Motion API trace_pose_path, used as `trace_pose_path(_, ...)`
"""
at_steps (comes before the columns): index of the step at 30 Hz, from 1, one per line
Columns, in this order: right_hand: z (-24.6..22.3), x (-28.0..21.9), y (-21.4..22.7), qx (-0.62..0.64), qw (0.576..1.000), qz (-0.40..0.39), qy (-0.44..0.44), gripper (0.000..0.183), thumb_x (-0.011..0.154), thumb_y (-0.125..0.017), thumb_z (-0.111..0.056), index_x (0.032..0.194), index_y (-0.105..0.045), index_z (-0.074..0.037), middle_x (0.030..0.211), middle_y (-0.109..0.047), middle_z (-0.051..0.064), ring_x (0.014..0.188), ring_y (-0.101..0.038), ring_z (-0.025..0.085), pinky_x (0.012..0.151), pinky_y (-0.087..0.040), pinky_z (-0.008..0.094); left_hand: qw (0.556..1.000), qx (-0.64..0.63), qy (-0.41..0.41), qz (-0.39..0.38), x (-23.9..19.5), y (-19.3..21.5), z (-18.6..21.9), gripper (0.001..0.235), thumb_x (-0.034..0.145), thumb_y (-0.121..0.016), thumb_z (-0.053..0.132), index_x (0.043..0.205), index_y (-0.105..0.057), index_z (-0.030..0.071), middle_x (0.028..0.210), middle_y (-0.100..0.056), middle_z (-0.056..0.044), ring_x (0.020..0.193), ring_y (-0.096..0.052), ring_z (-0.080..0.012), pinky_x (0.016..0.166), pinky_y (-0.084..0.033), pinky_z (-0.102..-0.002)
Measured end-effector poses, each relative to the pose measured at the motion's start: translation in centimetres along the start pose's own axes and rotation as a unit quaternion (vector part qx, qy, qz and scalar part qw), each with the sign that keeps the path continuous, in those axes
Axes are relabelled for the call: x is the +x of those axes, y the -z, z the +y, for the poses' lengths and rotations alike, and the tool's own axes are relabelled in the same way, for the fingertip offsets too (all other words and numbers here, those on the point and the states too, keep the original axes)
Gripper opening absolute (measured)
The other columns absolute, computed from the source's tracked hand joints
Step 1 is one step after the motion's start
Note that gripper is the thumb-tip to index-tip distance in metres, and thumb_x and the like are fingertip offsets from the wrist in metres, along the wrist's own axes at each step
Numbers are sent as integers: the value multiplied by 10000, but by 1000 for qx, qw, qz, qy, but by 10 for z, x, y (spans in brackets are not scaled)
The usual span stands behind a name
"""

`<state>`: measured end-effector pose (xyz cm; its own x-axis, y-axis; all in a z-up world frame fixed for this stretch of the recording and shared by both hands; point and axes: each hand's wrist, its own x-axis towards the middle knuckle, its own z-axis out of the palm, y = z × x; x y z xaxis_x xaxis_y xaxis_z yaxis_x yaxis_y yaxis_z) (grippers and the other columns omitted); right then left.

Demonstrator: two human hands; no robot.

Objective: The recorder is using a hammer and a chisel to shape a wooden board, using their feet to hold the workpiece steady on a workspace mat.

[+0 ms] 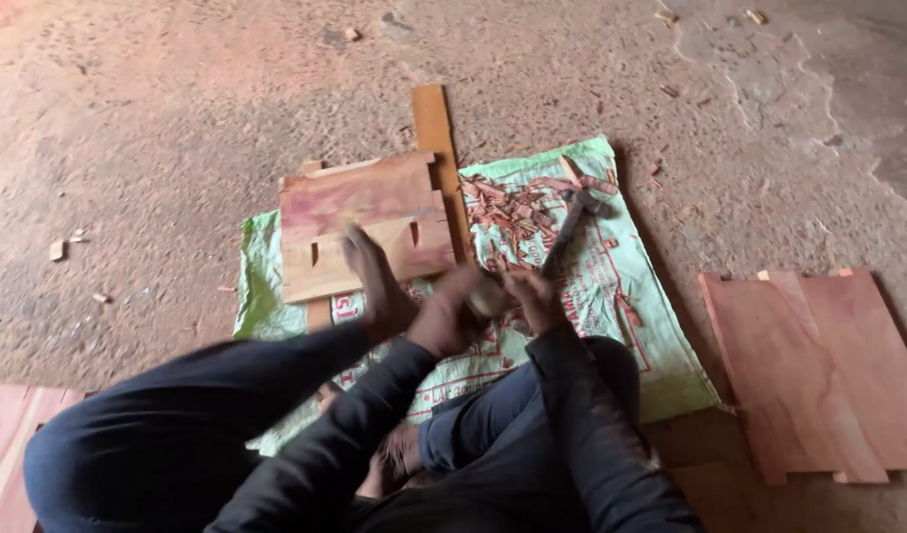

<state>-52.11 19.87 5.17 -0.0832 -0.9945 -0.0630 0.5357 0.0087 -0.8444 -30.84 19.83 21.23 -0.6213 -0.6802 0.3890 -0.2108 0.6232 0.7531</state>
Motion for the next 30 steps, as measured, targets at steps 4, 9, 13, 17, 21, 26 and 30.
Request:
trace_pose_path(4,8,18,55,-304,937,173,-28,219,977,-630,-173,1128,-655,-16,862,-715,99,654,-647,151,532,-528,304,970,-231,55,49,55,52,3,423,906,-691,33,1303,-562,94,1181,-690,-89,1089,-696,-208,934,-590,-352)
trace_pose_path(9,-42,46,79,-210,936,281,-21,310,854,-729,-118,1141,-655,-26,832,-699,76,595,-635,131,469,-515,299,855,-511,-6,85,124,96,-16,357,1024,-720,-16,1337,-554,34,1130,-685,-77,853,-642,-136,689,-523,-274)
trace_pose_path(13,-12,73,103,-387,838,365,-121,527,809,-798,-311,1210,-590,-39,768,-696,146,610,-657,301,546,-530,414,883,-441,128,92,155,111,-6,348,882,-610,3,1221,-567,70,1077,-699,-21,957,-704,-117,883,-589,-259)
trace_pose_path(17,16,88,96,-597,726,322,-110,794,722,-820,-463,1332,-550,-33,1169,-662,232,1099,-630,408,947,-507,482,916,-368,78,143,155,98,-83,311,957,-711,-6,1179,-510,77,1042,-687,-64,941,-691,-160,810,-588,-311)
trace_pose_path(21,30,88,99,-663,667,315,-127,1027,721,-832,-456,1519,-366,-7,1419,-491,278,1301,-476,440,1070,-414,511,849,-469,153,188,141,81,-142,206,969,-758,-10,997,-558,34,763,-604,-50,625,-583,-128,559,-490,-273)
trace_pose_path(26,-28,82,52,-537,750,344,-175,820,730,-782,-342,1419,-508,9,1363,-599,258,1278,-564,421,1097,-450,479,894,-361,192,186,134,73,-169,168,892,-720,-41,852,-572,26,759,-614,-42,630,-591,-116,562,-517,-278)
trace_pose_path(30,-27,82,53,-463,792,378,-128,794,729,-748,-276,1418,-505,34,1346,-586,251,1240,-586,387,1044,-471,445,895,-375,165,178,132,71,-184,151,869,-673,-56,858,-555,37,786,-630,-44,671,-605,-114,616,-520,-271)
